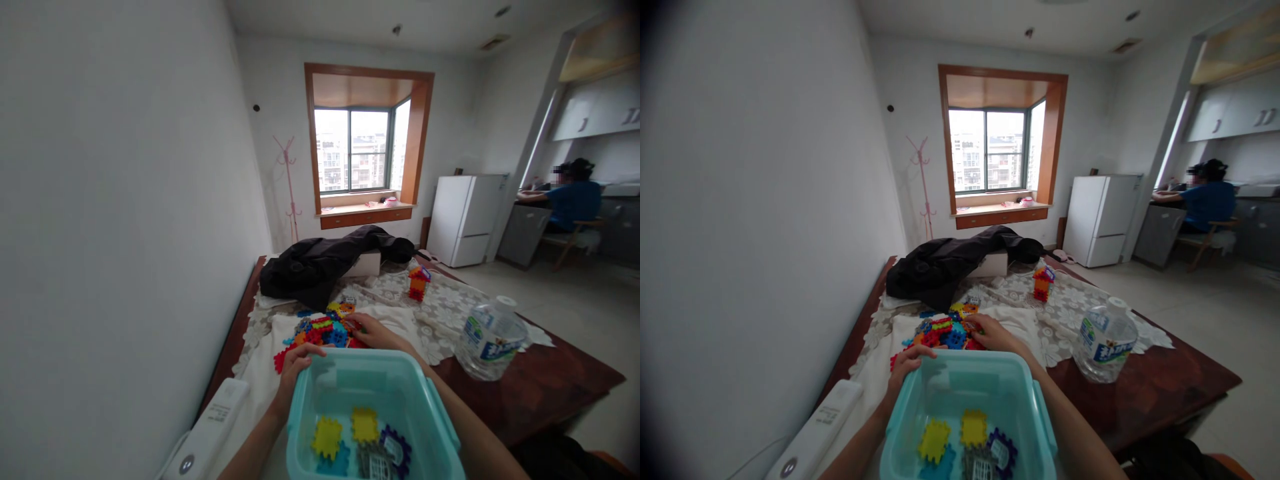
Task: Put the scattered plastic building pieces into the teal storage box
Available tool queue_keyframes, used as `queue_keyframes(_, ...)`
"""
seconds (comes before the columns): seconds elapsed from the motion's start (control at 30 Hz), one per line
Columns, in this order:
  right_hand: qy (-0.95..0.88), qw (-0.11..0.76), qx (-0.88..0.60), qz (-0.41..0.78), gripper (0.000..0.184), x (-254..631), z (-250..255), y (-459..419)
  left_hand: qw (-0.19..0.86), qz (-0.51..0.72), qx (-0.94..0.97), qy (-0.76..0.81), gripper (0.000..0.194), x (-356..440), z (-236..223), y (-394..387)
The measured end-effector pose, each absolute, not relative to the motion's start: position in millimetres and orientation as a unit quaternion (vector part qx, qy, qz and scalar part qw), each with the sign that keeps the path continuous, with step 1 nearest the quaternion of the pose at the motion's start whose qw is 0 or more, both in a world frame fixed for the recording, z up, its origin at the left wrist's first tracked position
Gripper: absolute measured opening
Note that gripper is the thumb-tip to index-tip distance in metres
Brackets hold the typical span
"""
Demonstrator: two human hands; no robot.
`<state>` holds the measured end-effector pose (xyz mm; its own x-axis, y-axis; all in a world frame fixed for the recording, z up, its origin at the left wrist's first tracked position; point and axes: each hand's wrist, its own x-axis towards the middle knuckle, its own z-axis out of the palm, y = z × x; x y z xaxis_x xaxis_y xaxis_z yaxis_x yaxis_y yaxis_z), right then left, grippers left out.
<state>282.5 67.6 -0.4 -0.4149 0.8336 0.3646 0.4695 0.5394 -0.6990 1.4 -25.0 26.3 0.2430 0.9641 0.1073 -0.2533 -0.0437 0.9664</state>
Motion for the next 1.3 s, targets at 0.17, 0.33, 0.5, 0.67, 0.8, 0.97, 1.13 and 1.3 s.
queue_keyframes(0.17,-0.772,0.383,-0.445,0.244,0.019,286,-12,64,0.594,0.508,0.517,0.348,0.023,2,25,-25)
queue_keyframes(0.33,-0.751,0.422,-0.461,0.213,0.020,289,1,58,0.615,0.507,0.501,0.337,0.023,2,21,-22)
queue_keyframes(0.5,-0.766,0.439,-0.408,0.233,0.015,275,17,48,0.609,0.510,0.499,0.346,0.023,-1,17,-20)
queue_keyframes(0.67,-0.804,0.370,-0.408,0.226,0.021,259,19,42,0.575,0.513,0.517,0.371,0.024,-3,15,-19)
queue_keyframes(0.8,-0.802,0.344,-0.437,0.219,0.022,257,15,43,0.586,0.511,0.510,0.368,0.025,-2,17,-21)
queue_keyframes(0.97,-0.808,0.334,-0.447,0.189,0.019,257,11,43,0.602,0.507,0.509,0.348,0.024,0,19,-21)
queue_keyframes(1.13,-0.760,0.415,-0.447,0.225,0.020,277,17,46,0.596,0.506,0.516,0.351,0.025,-1,18,-19)
queue_keyframes(1.3,-0.731,0.469,-0.312,0.384,0.047,311,57,32,0.571,0.515,0.519,0.373,0.026,-1,15,-19)
